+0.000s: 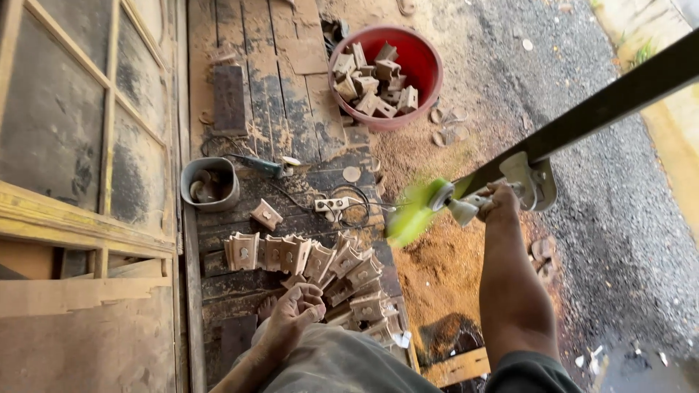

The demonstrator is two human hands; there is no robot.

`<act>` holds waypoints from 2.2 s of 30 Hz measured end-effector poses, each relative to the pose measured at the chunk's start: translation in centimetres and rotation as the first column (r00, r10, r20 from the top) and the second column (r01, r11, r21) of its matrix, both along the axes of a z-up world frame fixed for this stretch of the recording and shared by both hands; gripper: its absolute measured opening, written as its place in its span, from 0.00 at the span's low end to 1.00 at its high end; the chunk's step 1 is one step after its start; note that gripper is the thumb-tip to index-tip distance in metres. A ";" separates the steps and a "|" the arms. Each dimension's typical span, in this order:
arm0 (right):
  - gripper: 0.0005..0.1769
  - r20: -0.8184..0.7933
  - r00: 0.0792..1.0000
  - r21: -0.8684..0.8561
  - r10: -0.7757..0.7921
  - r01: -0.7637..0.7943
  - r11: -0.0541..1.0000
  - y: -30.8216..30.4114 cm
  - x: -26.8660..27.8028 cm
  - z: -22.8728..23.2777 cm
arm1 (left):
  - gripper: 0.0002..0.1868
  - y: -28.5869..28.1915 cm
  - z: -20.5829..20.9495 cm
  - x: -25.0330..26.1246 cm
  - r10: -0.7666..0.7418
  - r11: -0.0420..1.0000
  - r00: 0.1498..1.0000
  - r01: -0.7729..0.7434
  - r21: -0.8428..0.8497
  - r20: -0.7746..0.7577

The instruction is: Applying glue to wooden frames and attaching decorative pieces, then gathering and bagging small wooden components.

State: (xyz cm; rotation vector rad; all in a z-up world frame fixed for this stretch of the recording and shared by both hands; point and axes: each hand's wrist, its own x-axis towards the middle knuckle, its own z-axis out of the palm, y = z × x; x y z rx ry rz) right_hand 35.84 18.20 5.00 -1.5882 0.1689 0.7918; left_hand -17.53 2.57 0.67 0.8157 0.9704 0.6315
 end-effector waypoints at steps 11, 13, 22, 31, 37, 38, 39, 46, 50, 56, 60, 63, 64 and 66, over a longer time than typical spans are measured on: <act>0.02 0.069 0.997 -0.152 0.032 -0.021 0.988 -0.5 -3.7 3.8 | 0.15 -0.3 0.9 -0.1 -0.010 1.000 0.998 0.009 -0.021 -0.056; 0.02 0.048 0.999 -0.141 -0.017 0.024 0.990 -0.4 -3.9 3.9 | 0.15 -0.4 0.2 -0.1 0.009 1.000 1.000 -0.009 -0.005 -0.021; 0.03 0.013 0.999 -0.137 -0.030 0.031 0.990 -0.3 -3.6 4.1 | 0.16 -0.5 0.9 -0.2 0.019 1.000 0.999 -0.019 -0.004 -0.033; 0.07 -0.032 0.999 -0.131 0.043 -0.046 0.990 -0.9 -2.6 4.0 | 0.15 -0.7 0.8 -0.5 0.041 0.999 0.999 -0.041 0.004 -0.008; 0.14 -0.085 0.988 -0.095 0.127 -0.135 0.986 -1.0 -0.4 2.2 | 0.14 -0.9 0.1 -1.2 0.076 0.996 0.997 -0.076 0.043 -0.006; 0.17 -0.097 0.983 -0.091 0.154 -0.163 0.982 -1.0 0.4 2.0 | 0.14 -1.0 -0.2 -1.1 0.080 0.995 0.997 -0.079 0.063 -0.010; 0.17 -0.094 0.982 -0.092 0.163 -0.171 0.981 -0.8 0.2 2.0 | 0.14 -0.7 0.2 -1.4 0.089 0.994 0.996 -0.088 0.062 -0.007; 0.11 -0.021 0.997 -0.025 0.077 -0.078 0.997 -1.2 -0.1 2.3 | 0.13 0.1 1.5 -3.0 0.208 0.969 0.978 -0.206 0.133 -0.001; 0.15 -0.034 0.998 0.186 0.054 -0.047 0.981 -1.7 -0.2 2.1 | 0.14 0.0 1.5 -3.5 0.230 0.964 0.973 -0.231 0.128 0.022; 0.21 -0.053 0.990 0.288 0.133 -0.112 0.951 -3.1 -2.3 4.1 | 0.14 -0.8 2.3 -3.6 0.244 0.965 0.970 -0.241 0.104 -0.021; 0.14 -0.063 0.997 0.272 0.036 -0.017 0.962 -2.9 1.6 0.9 | 0.11 -1.7 1.5 -3.6 0.405 0.905 0.908 -0.415 0.095 0.109; 0.40 -0.128 0.991 0.493 0.046 0.024 0.870 -4.7 -3.3 4.6 | 0.13 -2.4 2.6 -4.2 0.286 0.949 0.958 -0.282 0.137 -0.012; 0.41 -0.153 0.988 0.569 0.004 0.085 0.818 -5.1 -4.3 5.2 | 0.13 -2.4 2.6 -4.3 0.315 0.940 0.949 -0.310 0.141 -0.012; 0.42 -0.183 0.983 0.634 -0.026 0.138 0.761 -5.6 -5.7 6.0 | 0.13 -2.7 2.5 -4.5 0.352 0.927 0.936 -0.347 0.140 -0.014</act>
